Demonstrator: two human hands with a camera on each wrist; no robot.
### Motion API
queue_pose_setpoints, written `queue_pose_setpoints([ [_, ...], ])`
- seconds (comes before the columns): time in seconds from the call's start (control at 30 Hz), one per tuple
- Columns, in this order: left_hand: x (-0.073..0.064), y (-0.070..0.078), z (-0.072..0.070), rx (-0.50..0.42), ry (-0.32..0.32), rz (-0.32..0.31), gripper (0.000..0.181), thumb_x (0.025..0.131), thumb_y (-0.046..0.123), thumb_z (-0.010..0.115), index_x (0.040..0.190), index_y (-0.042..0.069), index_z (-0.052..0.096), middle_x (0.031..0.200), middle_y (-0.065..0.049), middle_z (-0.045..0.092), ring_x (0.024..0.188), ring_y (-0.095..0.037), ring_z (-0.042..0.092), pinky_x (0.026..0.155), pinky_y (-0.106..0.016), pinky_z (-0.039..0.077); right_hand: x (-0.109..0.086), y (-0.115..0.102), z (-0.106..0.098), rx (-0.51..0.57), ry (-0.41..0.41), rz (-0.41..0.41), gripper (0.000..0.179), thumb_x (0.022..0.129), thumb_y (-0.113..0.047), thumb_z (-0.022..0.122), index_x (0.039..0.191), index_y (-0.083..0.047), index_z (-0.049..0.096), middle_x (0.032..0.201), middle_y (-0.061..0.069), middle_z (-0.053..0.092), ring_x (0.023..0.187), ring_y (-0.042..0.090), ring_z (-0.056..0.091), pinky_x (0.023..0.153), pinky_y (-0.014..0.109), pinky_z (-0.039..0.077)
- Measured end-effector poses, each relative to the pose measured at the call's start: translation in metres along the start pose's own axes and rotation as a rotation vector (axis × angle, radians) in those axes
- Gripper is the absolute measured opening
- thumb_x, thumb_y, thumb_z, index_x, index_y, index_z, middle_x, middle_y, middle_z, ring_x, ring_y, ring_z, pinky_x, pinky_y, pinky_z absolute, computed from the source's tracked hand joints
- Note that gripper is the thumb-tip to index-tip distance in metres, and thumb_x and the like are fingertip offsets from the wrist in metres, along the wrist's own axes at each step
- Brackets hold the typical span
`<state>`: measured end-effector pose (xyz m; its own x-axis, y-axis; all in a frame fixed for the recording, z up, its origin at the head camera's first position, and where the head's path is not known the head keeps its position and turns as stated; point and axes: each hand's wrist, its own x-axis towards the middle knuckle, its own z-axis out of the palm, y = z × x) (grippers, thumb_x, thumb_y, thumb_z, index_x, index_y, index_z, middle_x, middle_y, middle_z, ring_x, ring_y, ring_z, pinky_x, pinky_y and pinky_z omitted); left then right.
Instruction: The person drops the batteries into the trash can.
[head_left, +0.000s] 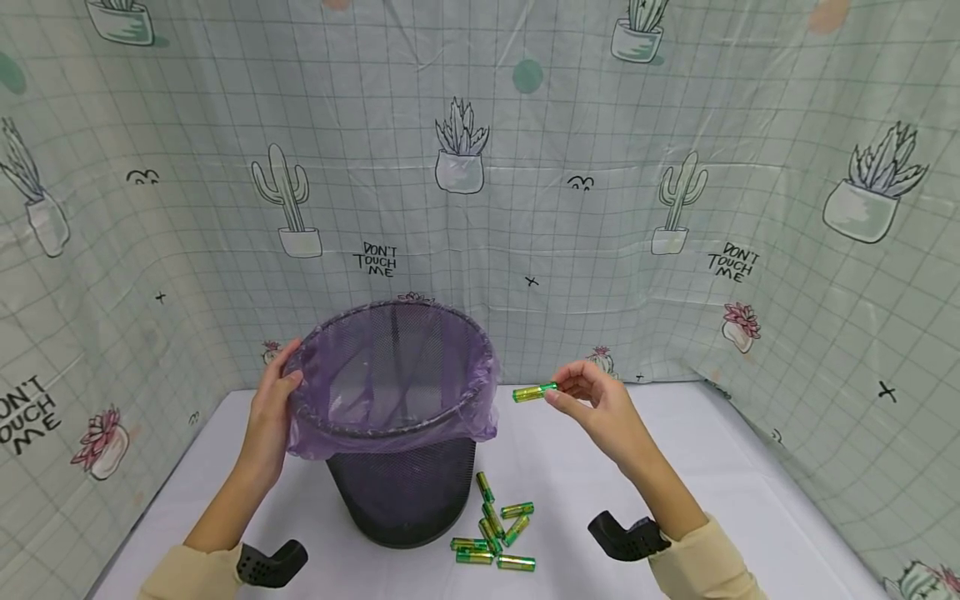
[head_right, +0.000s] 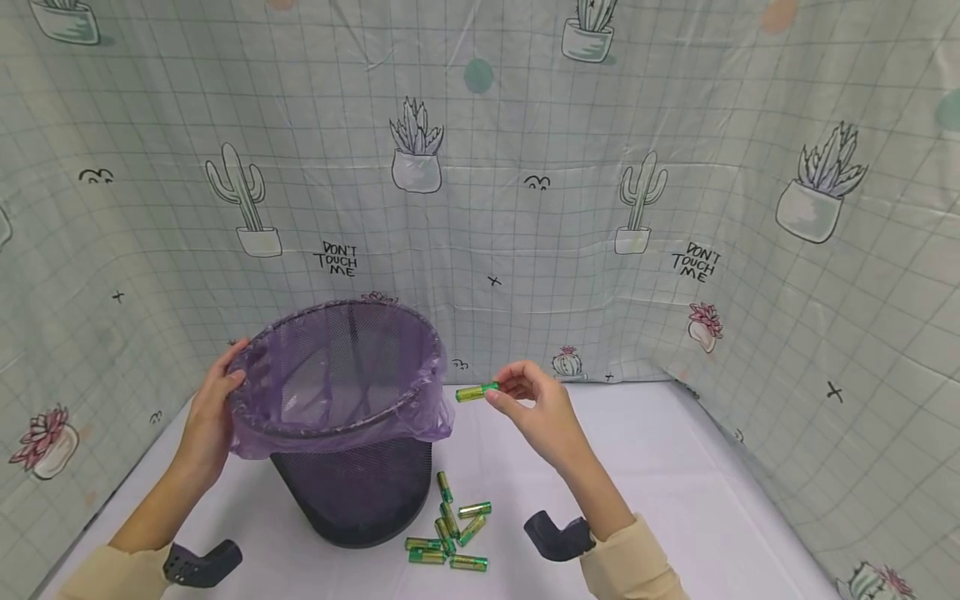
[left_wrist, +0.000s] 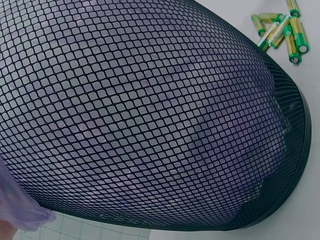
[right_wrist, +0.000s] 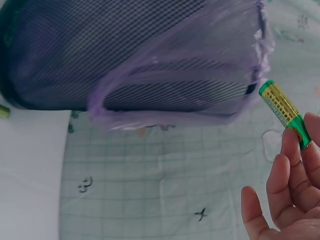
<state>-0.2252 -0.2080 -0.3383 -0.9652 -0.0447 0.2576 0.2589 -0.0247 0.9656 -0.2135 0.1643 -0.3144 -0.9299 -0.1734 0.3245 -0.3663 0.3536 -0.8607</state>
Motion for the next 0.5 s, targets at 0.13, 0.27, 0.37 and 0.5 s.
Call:
queue_pose_setpoints([
  [0.13,0.0,-0.001,-0.001,-0.002,0.0,0.004,0.051,0.099,0.028,0.032,0.148,0.02,0.022,0.153,-0.001,0.015,0.133,-0.011,0.025,0.094,-0.011,0.029,0.009,-0.016,0.002,-0.002,-0.002,-0.04,0.023,0.089,-0.016,0.062,0.104,-0.001,0.054,0.094,0.008,0.06,0.09,0.012,0.056,0.083,0.026,0.045],
  [0.27,0.0,-0.002,-0.001,-0.008,-0.002,0.013,0.051,0.099,0.027,0.032,0.148,0.02,0.022,0.154,-0.001,0.014,0.134,-0.011,0.024,0.095,-0.011,0.028,0.017,-0.03,0.007,-0.026,-0.009,-0.084,0.021,0.089,-0.016,0.062,0.104,-0.003,0.055,0.095,0.009,0.061,0.09,0.015,0.056,0.084,0.029,0.044],
  [0.37,0.0,-0.002,0.0,-0.013,0.003,0.018,0.051,0.098,0.027,0.032,0.148,0.02,0.023,0.153,-0.001,0.016,0.132,-0.01,0.026,0.094,-0.012,0.029,0.022,-0.037,0.013,-0.055,-0.016,-0.127,0.019,0.088,-0.015,0.062,0.103,-0.004,0.056,0.094,0.008,0.062,0.089,0.017,0.056,0.085,0.032,0.044],
  [0.5,0.0,-0.002,0.001,-0.02,0.007,0.023,0.049,0.099,0.027,0.032,0.147,0.022,0.024,0.152,-0.002,0.017,0.131,-0.009,0.027,0.094,-0.012,0.029,0.027,-0.045,0.021,-0.11,-0.037,-0.18,0.017,0.088,-0.014,0.063,0.102,-0.007,0.057,0.094,0.005,0.062,0.09,0.017,0.057,0.086,0.036,0.044],
])
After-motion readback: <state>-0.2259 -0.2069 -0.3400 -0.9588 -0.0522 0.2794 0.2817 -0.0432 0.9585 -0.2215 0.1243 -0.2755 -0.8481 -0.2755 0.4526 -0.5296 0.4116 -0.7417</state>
